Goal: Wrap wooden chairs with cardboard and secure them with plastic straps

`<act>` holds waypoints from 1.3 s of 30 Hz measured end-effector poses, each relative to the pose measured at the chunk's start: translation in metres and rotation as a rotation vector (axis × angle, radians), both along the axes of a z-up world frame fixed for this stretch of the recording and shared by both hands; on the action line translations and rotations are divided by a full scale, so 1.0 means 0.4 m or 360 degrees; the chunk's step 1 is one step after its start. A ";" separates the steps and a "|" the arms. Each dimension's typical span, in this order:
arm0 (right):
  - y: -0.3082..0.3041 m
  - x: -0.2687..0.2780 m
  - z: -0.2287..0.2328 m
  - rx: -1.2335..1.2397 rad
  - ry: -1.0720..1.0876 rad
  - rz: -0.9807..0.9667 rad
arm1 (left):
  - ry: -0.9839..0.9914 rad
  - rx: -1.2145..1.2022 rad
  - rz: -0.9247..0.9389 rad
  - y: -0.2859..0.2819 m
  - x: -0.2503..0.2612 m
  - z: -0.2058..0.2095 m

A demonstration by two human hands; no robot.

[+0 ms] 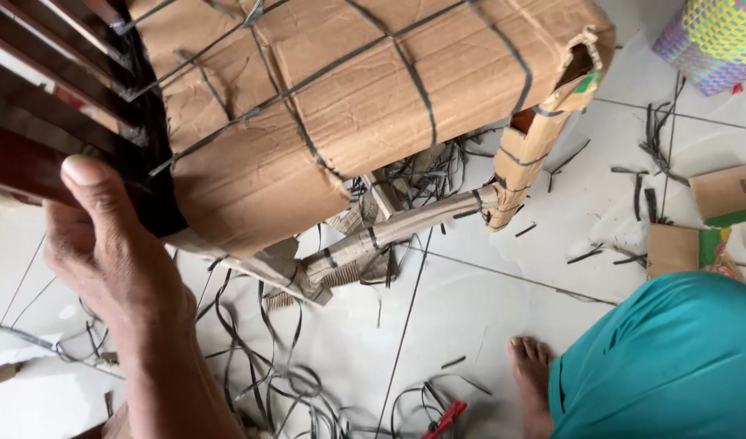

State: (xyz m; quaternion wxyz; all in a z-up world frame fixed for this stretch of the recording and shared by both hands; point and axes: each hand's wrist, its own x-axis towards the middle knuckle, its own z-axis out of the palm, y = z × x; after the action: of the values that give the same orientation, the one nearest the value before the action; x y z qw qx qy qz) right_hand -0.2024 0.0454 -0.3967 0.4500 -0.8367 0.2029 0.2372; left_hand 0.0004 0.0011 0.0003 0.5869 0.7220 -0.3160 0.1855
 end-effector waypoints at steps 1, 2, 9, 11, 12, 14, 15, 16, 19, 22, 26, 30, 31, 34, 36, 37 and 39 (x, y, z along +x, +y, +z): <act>0.022 -0.008 -0.017 0.0045 0.0003 0.0312 | -0.0095 0.0022 0.0011 0.004 0.003 0.001; 0.032 -0.009 -0.035 0.0074 0.0001 0.0620 | -0.0196 0.0028 0.0016 0.003 0.009 0.005; -0.164 0.020 0.296 0.0174 0.0203 0.0932 | 0.0137 0.0156 0.0206 0.034 0.016 0.022; -0.237 0.042 0.357 -0.0042 0.0279 0.0416 | 0.0254 0.0115 0.0070 0.037 0.013 0.042; -0.281 0.047 0.417 -0.0030 0.0286 0.0431 | 0.0263 0.0127 0.0084 0.044 0.026 0.028; -0.373 0.061 0.537 0.0006 -0.0497 0.0082 | 0.0470 0.0082 0.0016 0.060 0.050 -0.001; -0.395 0.060 0.653 0.0016 -0.0483 0.0094 | 0.0484 0.0088 0.0030 0.067 0.046 -0.002; -0.422 0.070 0.771 -0.0005 -0.0685 0.0020 | 0.0558 0.0146 -0.0021 0.069 0.052 0.003; -0.493 0.066 0.988 -0.0088 -0.1017 -0.0075 | 0.0594 0.0171 -0.0053 0.062 0.050 0.019; -0.563 0.010 1.019 -0.0425 -0.1445 -0.0244 | 0.0576 0.0130 -0.0055 0.060 0.052 -0.016; -0.694 -0.060 0.992 -0.1769 -0.2095 -0.0504 | 0.0529 0.0060 0.0060 0.035 0.010 0.021; -0.687 -0.034 0.988 -0.1725 -0.2074 -0.0399 | 0.0335 0.0168 0.0101 0.058 0.039 -0.080; -0.693 -0.032 0.970 -0.1823 -0.1877 -0.0307 | 0.0209 0.0288 0.0202 0.059 0.025 -0.092; -0.721 -0.028 0.960 -0.1845 -0.1684 -0.0238 | 0.0158 0.0489 0.0299 0.088 0.021 -0.178; -0.726 -0.028 0.961 -0.1744 -0.1663 -0.0254 | 0.0260 0.0597 0.0304 0.171 0.014 -0.309; -0.727 -0.026 0.964 -0.1804 -0.1672 -0.0245 | 0.0453 0.1277 0.0236 0.229 0.009 -0.395; -0.716 -0.024 0.961 -0.1834 -0.1670 -0.0228 | 0.0674 0.1977 0.0168 0.328 -0.069 -0.511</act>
State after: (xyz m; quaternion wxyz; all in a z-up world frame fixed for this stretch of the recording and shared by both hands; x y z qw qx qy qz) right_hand -0.2122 -0.2409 -0.0123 -0.0041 -0.9260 0.1081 -0.3618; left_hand -0.0271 0.1325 -0.2041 0.1007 0.9619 -0.2063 -0.1488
